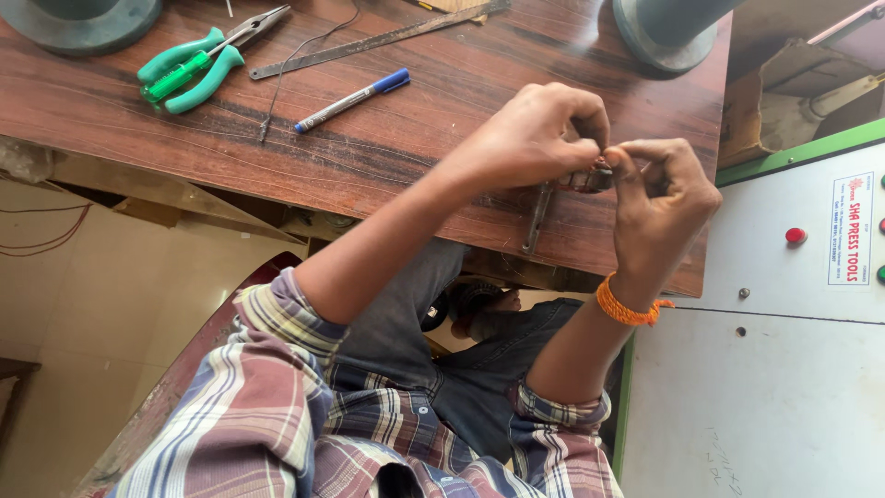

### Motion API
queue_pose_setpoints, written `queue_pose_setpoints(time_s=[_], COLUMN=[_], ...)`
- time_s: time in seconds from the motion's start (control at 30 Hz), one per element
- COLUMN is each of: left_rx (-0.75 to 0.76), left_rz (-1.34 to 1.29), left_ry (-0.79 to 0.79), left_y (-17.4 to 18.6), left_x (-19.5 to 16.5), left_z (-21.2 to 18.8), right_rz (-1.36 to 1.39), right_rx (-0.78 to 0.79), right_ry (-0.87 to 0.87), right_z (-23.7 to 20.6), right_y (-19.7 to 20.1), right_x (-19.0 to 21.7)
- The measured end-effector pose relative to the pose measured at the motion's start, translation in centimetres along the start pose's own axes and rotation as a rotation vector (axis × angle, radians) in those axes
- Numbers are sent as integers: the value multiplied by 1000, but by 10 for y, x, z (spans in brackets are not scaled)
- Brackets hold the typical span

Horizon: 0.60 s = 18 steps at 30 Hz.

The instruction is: The person sits at a workbench and winds copper wire by hand into the slots of a small motor armature, pressing and tucking the wire turns around the comm end with both fingers, working around the armature piece by piece.

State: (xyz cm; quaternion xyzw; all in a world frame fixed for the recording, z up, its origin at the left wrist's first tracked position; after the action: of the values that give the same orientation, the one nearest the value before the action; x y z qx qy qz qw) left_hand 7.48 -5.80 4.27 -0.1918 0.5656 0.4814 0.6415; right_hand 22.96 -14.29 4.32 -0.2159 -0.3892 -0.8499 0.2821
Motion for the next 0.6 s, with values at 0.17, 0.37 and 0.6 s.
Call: queue_pose_setpoints(time_s=[0.17, 0.37, 0.6], left_rx=[120, 138, 156], left_rz=[-203, -96, -184], left_ry=[-449, -494, -407], left_y=[22, 35, 32], left_x=[8, 24, 28], left_z=[-15, -19, -18], right_rz=[-16, -74, -339], right_rx=[146, 271, 500], right_ry=[-69, -47, -41], right_z=[-14, -20, -26], right_y=[10, -4, -13], right_x=[29, 60, 69])
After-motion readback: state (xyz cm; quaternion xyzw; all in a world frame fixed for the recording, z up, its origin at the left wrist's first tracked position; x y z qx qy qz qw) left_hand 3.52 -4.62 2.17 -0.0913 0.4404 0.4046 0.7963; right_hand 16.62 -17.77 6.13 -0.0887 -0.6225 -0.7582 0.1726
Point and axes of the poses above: each hand's wrist, its own z-axis towards the middle knuckle, its own y-axis out of the back of the hand, x = y × z, the point moved 5 cm from there along z, towards the middle knuckle, and after that the axes turned 6 degrees about -z, right-handed, at the moved point
